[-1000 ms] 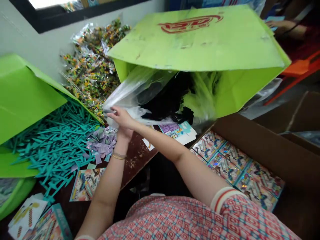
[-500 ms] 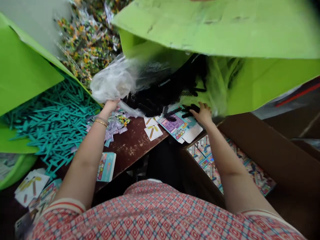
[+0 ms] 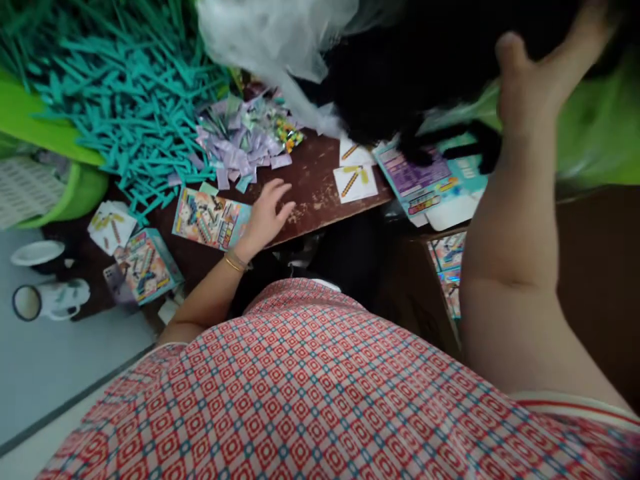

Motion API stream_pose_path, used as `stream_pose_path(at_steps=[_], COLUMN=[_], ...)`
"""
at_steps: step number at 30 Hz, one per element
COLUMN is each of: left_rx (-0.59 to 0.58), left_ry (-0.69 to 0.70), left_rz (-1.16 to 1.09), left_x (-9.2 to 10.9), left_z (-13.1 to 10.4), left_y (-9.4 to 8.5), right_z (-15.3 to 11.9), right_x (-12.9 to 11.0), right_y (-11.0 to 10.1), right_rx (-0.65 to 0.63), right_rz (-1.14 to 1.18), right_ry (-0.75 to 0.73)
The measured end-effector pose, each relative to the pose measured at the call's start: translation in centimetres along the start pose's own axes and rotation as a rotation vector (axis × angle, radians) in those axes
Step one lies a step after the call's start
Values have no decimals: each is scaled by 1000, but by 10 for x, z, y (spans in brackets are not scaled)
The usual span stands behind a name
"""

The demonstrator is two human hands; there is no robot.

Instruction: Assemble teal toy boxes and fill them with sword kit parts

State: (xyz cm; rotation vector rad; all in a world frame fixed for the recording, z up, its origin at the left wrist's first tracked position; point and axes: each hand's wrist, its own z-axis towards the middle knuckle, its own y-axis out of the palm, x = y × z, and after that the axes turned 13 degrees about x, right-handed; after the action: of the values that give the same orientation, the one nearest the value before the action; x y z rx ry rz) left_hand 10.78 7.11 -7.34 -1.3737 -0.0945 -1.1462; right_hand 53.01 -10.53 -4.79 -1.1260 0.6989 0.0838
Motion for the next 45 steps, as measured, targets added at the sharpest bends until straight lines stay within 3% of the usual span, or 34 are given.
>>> stream_pose_path(at_steps=[3,6,9,12,15,19,22,25,29,32,36,38,41,45], left_rx=[-64,-31,58,122,116,99,138,196,428,621,788,815,824,757], left_ry=[-14,-62,-45,17,87,167,42,-95,-122,-235,-349,-368,-350,-303], left_rz=[19,25,33,33,41,150,347,396,275,192,130,113,92,106], left_x=[14,17,10,2,0,-3,-20,-43,-47,-34,-24,-23,-19,-17], left_z=[-57,-100,-127,-141,-145,-145,-144,-145,-147,-142,-133,-131,-127,-126], left_y=[-5,-17,-30,-38,-39,-41,-52,-77,-125,-159,-183,-187,-189,-181], right_z=[4,21,23,-1,-29,-42,-45,-47,-31,-8,-2,-17,-47,-71], right_x=[-37,-83,-124,-146,-154,-157,-159,-167,-194,-217,-227,-221,-207,-199], right_y=[22,44,64,76,81,84,90,104,148,198,246,251,243,229], right_rx=[-48,-36,-37,-195,-353,-342,-314,-338,-355,-230,-146,-163,-178,-208], right_rz=[52,118,178,241,286,297,320,350,326,204,15,-12,-3,34], right_ry=[-87,-214,-312,-325,-315,-273,-213,-172,-299,-410,-443,-488,-520,-482])
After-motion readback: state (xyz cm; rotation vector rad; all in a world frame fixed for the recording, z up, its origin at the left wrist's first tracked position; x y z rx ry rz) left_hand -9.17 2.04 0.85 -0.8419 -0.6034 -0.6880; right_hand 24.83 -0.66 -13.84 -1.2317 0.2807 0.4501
